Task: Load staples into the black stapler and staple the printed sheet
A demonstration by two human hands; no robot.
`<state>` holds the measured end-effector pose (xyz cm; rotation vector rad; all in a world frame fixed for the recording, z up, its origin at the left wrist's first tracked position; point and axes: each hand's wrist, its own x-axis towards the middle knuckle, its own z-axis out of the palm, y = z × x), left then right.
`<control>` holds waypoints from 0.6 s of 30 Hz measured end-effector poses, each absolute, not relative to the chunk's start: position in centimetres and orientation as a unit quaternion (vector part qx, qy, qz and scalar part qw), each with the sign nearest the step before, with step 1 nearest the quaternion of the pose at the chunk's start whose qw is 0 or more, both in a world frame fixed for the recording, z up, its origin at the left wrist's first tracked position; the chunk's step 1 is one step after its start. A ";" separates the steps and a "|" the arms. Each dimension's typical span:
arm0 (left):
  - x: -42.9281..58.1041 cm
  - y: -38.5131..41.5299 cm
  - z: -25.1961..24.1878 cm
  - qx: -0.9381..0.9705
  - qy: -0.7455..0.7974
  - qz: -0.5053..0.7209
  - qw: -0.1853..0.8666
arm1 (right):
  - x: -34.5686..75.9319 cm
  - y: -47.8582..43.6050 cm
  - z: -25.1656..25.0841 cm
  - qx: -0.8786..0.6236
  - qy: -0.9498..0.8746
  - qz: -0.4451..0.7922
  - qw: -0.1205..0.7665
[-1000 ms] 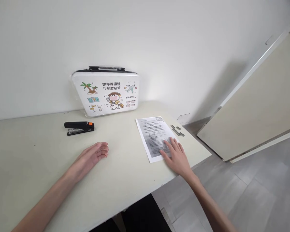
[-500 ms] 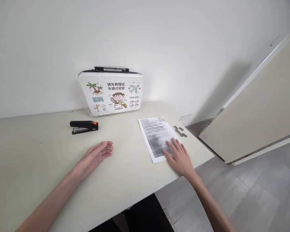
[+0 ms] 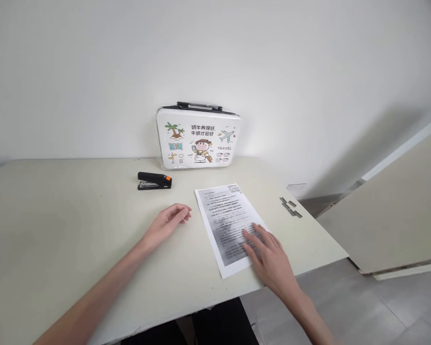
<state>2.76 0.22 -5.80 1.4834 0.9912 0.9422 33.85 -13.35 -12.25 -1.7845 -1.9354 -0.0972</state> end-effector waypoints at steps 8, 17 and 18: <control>0.6 0.8 -8.1 0.766 0.426 0.366 0.313 | 23.5 -14.7 -10.6 -0.573 -0.777 -0.027 0.257; -1.3 1.3 -9.0 0.769 0.483 0.319 0.272 | 18.5 -13.8 -9.7 -0.546 -0.796 -0.021 0.262; -1.4 1.5 -9.2 0.777 0.504 0.289 0.241 | 18.0 -13.7 -9.7 -0.547 -0.796 -0.020 0.260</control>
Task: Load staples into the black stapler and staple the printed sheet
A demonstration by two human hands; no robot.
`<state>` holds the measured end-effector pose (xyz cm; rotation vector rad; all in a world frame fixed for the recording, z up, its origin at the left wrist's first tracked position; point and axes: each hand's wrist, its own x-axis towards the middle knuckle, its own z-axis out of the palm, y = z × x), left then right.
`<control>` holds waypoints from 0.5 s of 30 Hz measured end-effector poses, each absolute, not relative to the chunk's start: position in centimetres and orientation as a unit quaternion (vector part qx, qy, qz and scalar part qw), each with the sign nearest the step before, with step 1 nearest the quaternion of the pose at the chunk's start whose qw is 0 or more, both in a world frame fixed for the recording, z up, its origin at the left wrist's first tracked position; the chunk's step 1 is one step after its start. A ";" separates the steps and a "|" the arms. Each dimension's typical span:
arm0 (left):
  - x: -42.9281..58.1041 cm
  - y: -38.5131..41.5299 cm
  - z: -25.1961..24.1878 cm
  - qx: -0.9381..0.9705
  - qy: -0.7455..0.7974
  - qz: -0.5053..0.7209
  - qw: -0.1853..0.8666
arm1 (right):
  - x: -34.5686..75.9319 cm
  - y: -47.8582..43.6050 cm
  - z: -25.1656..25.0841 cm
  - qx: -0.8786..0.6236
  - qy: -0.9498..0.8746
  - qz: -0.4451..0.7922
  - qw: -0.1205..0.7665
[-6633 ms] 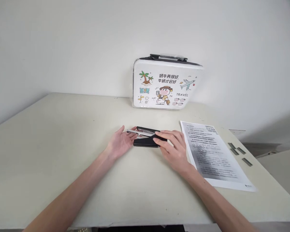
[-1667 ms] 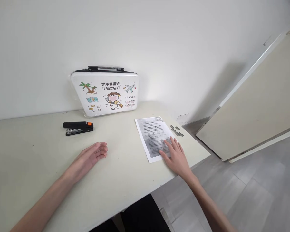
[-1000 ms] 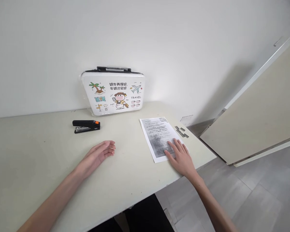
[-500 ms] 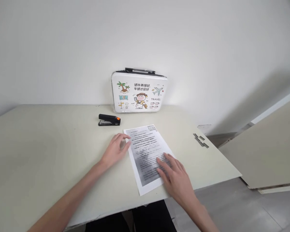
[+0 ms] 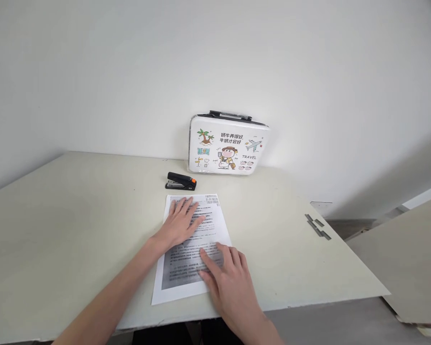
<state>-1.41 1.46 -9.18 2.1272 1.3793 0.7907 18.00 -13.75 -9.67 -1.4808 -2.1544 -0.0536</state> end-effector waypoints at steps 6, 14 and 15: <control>-1.8 1.8 -9.3 0.798 0.583 0.129 0.081 | 16.6 -14.0 -8.8 -0.536 -0.805 0.020 0.253; -2.2 2.0 -9.4 0.812 0.570 0.120 0.049 | 26.1 -14.2 -8.9 -0.558 -0.755 0.177 0.296; -2.2 2.0 -9.5 0.814 0.567 0.118 0.048 | 28.4 -14.3 -9.4 -0.589 -0.729 0.172 0.304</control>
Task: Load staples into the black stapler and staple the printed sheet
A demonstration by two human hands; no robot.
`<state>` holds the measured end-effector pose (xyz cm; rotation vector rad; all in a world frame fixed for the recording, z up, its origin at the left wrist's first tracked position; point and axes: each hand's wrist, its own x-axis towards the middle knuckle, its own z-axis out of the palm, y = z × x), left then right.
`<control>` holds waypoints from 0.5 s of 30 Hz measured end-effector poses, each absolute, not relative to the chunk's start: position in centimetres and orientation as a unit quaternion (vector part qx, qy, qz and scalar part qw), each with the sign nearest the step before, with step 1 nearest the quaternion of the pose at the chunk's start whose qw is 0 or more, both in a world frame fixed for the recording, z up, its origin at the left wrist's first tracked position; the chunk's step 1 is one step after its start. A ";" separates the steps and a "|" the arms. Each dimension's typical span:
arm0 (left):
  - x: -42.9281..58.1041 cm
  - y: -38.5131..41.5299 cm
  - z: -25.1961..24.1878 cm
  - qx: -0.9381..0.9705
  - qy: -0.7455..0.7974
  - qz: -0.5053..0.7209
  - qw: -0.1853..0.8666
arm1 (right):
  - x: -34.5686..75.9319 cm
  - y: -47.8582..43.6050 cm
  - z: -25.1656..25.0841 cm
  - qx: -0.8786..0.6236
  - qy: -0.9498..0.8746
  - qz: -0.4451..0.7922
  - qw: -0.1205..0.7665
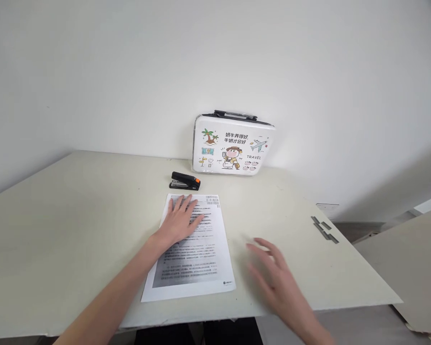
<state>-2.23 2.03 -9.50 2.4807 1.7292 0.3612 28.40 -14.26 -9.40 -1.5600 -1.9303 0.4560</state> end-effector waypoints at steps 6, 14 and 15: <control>-3.7 2.8 -9.8 0.823 0.552 0.125 0.042 | 41.7 -15.3 -12.4 -0.715 -0.624 0.075 0.305; -5.5 4.7 -9.7 0.828 0.548 0.119 0.026 | 47.4 -15.2 -13.1 -0.765 -0.523 0.120 0.355; -5.7 4.9 -9.5 0.830 0.542 0.131 0.023 | 47.6 -15.0 -13.0 -0.773 -0.506 0.122 0.363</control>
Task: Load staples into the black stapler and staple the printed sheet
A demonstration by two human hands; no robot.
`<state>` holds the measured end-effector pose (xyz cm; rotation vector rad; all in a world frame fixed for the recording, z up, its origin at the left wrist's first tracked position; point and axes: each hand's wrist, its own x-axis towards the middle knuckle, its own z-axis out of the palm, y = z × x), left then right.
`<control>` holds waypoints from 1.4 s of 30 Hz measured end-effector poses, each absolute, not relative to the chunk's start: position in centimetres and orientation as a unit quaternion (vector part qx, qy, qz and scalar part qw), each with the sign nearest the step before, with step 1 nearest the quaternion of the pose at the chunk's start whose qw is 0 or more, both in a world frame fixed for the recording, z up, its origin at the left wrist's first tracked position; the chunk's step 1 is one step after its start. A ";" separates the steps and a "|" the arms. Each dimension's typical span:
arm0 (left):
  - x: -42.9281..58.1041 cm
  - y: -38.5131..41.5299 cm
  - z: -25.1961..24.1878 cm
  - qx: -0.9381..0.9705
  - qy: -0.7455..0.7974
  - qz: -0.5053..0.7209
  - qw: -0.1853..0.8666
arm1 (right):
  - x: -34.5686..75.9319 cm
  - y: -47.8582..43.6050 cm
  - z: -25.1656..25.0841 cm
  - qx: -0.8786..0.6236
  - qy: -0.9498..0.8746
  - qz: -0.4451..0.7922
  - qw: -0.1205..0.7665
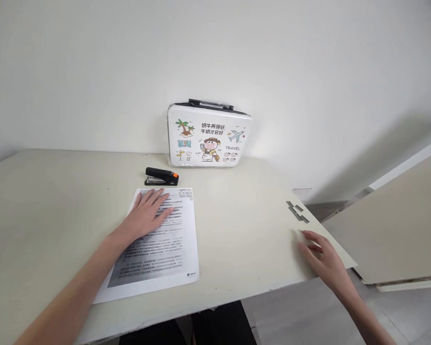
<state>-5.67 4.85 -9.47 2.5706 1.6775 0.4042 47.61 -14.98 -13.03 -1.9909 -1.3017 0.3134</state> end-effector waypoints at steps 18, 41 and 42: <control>-10.7 5.4 -7.4 0.764 0.595 0.236 0.080 | 49.3 -0.1 -13.9 -0.827 -0.453 0.036 0.330; -10.7 6.5 -8.8 0.809 0.554 0.195 0.015 | 39.6 5.6 -13.2 -0.645 -0.632 0.127 0.410; -10.7 6.4 -8.8 0.809 0.555 0.192 0.015 | 38.9 6.0 -13.1 -0.637 -0.637 0.132 0.413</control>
